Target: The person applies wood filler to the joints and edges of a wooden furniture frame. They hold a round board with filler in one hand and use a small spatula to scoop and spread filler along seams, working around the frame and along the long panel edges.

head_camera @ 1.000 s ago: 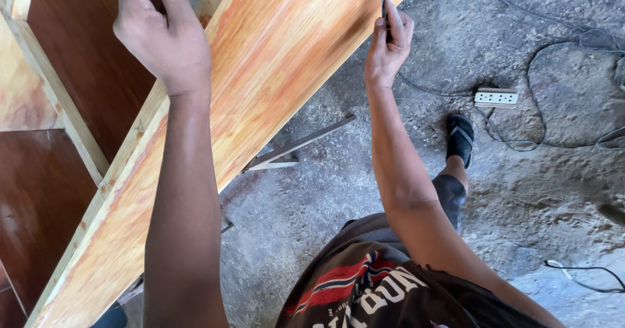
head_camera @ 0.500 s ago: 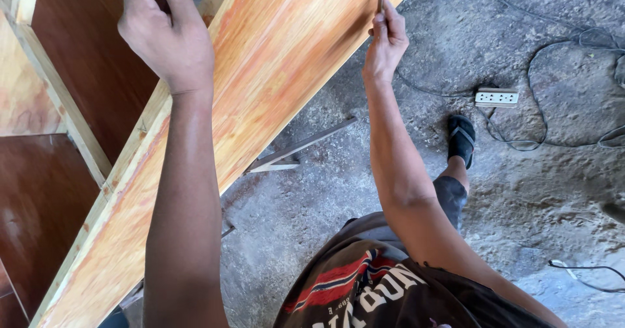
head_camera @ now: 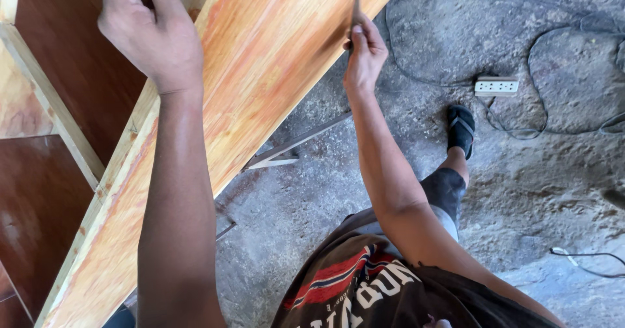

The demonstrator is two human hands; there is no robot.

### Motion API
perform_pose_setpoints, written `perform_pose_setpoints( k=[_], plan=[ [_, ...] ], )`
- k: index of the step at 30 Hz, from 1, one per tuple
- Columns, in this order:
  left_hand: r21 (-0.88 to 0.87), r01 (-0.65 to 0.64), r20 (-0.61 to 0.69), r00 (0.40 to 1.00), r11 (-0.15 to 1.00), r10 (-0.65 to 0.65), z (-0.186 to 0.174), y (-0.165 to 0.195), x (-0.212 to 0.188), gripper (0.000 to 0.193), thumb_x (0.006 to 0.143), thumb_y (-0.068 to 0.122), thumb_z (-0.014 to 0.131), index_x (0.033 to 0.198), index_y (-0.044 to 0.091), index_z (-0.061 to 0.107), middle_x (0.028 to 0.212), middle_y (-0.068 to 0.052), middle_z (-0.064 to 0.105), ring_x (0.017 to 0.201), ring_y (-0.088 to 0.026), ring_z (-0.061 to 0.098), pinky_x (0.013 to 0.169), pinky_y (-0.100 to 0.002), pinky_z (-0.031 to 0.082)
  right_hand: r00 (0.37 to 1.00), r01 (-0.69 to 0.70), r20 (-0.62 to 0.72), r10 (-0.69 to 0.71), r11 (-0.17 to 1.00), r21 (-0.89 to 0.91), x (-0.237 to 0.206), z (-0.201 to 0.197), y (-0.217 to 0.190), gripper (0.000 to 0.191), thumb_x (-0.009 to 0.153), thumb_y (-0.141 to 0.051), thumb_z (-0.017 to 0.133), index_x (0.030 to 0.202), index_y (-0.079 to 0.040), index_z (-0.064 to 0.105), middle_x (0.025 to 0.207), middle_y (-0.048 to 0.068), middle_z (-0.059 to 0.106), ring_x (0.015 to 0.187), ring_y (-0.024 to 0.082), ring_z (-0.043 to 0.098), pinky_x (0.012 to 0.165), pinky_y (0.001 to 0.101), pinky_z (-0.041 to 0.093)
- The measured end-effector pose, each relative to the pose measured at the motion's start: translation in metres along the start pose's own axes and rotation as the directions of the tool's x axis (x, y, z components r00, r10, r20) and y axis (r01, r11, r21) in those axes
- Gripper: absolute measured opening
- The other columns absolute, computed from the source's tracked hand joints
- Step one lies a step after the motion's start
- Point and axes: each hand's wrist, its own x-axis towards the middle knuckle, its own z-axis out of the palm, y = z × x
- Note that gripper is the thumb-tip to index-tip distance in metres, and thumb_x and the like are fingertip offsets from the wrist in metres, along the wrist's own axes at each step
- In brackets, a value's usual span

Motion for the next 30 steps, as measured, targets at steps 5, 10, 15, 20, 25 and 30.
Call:
perform_pose_setpoints(
  k=[5, 10, 15, 20, 25, 30],
  plan=[
    [0.003, -0.049, -0.001, 0.999, 0.999, 0.049, 0.0, 0.002, 0.0, 0.01, 0.108, 0.004, 0.065, 0.101, -0.001, 0.058, 0.077, -0.012, 0.059, 0.066, -0.021, 0.055, 0.064, -0.035, 0.045, 0.978, -0.123, -0.171, 0.122, 0.992, 0.008, 0.015, -0.03, 0.001, 0.036, 0.102, -0.002, 0.054, 0.133, -0.004, 0.071, 0.085, 0.001, 0.064, 0.068, 0.008, 0.055, 0.056, 0.0251, 0.047],
    [0.011, -0.062, -0.014, 0.998, 0.998, 0.062, 0.0, -0.005, -0.001, 0.024, 0.108, 0.003, 0.067, 0.091, -0.002, 0.05, 0.074, -0.014, 0.049, 0.065, -0.024, 0.047, 0.059, -0.037, 0.038, 0.971, -0.153, -0.186, 0.152, 0.988, 0.011, 0.028, -0.018, 0.009, 0.041, 0.103, 0.0, 0.053, 0.14, -0.007, 0.068, 0.09, -0.002, 0.065, 0.073, 0.005, 0.053, 0.059, 0.0232, 0.045],
    [0.043, -0.054, 0.018, 0.998, 0.998, 0.053, -0.001, -0.02, -0.006, 0.022, 0.106, 0.001, 0.064, 0.09, -0.003, 0.05, 0.075, -0.013, 0.048, 0.064, -0.023, 0.046, 0.062, -0.039, 0.036, 0.967, -0.106, -0.235, 0.099, 0.994, -0.018, 0.022, -0.002, 0.018, 0.043, 0.098, 0.001, 0.057, 0.138, -0.01, 0.066, 0.101, -0.003, 0.075, 0.071, 0.006, 0.053, 0.057, 0.0245, 0.043],
    [0.081, -0.068, -0.011, 0.998, 0.994, 0.069, 0.002, -0.027, -0.006, 0.034, 0.108, 0.003, 0.068, 0.087, -0.002, 0.042, 0.075, -0.013, 0.042, 0.064, -0.023, 0.041, 0.058, -0.038, 0.032, 0.986, -0.128, -0.097, 0.136, 0.988, 0.083, 0.025, -0.02, 0.013, 0.041, 0.101, 0.004, 0.057, 0.139, -0.005, 0.069, 0.094, 0.001, 0.068, 0.075, 0.008, 0.052, 0.061, 0.028, 0.043],
    [0.049, -0.064, 0.022, 0.998, 0.997, 0.063, 0.001, -0.017, -0.005, 0.027, 0.108, 0.003, 0.064, 0.088, -0.003, 0.047, 0.072, -0.013, 0.045, 0.062, -0.022, 0.044, 0.057, -0.038, 0.033, 0.956, -0.181, -0.191, 0.221, 0.961, 0.208, 0.026, -0.021, 0.021, 0.041, 0.101, 0.001, 0.049, 0.139, -0.003, 0.065, 0.095, 0.001, 0.067, 0.072, 0.009, 0.051, 0.056, 0.0272, 0.039],
    [0.077, -0.077, 0.021, 0.997, 0.994, 0.075, 0.001, -0.012, -0.001, 0.026, 0.107, 0.003, 0.064, 0.089, -0.005, 0.047, 0.073, -0.015, 0.044, 0.064, -0.024, 0.042, 0.061, -0.041, 0.034, 0.961, -0.194, -0.137, 0.239, 0.94, 0.279, 0.031, -0.014, 0.026, 0.043, 0.102, 0.001, 0.045, 0.141, 0.002, 0.061, 0.092, 0.005, 0.066, 0.073, 0.013, 0.055, 0.058, 0.0306, 0.044]
  ],
)
